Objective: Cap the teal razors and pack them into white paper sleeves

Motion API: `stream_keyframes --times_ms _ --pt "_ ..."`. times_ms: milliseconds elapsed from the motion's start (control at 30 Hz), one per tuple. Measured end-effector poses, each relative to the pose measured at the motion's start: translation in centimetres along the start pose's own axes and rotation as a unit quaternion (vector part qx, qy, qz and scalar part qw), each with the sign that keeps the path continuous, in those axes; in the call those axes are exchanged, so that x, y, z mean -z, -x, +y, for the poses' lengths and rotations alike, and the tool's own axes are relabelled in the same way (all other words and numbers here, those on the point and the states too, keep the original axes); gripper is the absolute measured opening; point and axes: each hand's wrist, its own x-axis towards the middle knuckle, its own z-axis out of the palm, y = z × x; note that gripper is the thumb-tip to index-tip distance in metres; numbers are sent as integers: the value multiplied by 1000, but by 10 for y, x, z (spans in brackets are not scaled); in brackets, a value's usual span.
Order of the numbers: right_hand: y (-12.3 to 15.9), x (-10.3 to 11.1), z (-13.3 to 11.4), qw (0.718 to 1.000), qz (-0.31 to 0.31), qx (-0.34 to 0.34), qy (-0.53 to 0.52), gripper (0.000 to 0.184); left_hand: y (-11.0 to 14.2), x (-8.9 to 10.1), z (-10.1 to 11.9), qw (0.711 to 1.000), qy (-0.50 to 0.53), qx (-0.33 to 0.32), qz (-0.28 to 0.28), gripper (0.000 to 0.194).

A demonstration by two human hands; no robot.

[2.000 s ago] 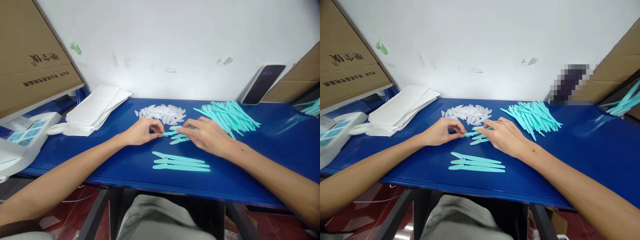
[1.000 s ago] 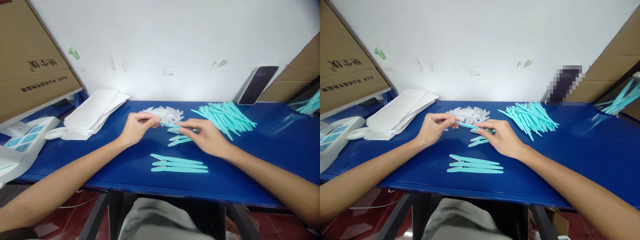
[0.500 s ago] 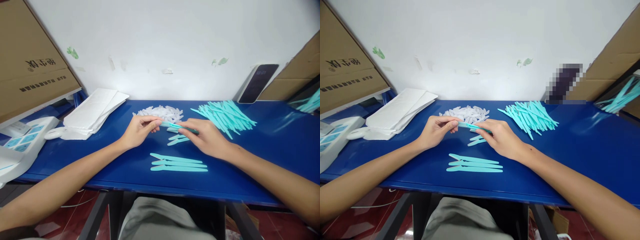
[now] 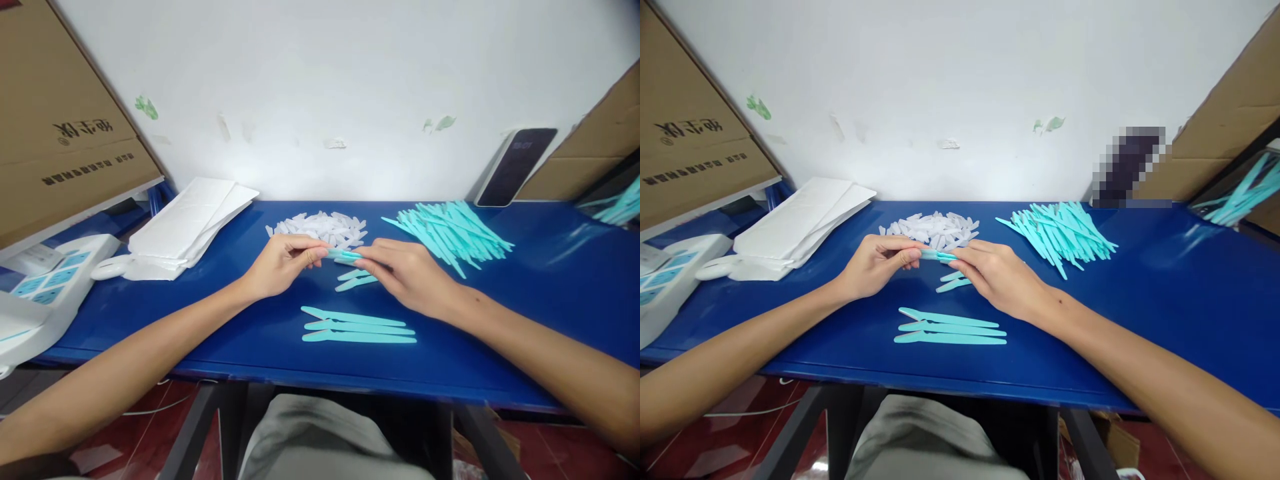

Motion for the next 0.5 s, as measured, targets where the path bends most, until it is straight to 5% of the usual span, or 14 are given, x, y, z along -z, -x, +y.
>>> stream_keyframes --times_ms 233,500 --pt "8 18 33 996 -59 -34 51 39 -5 32 -13 952 -296 -62 -44 42" --pt "13 17 43 986 -147 -63 43 47 -7 53 -24 942 -336 -6 5 42"
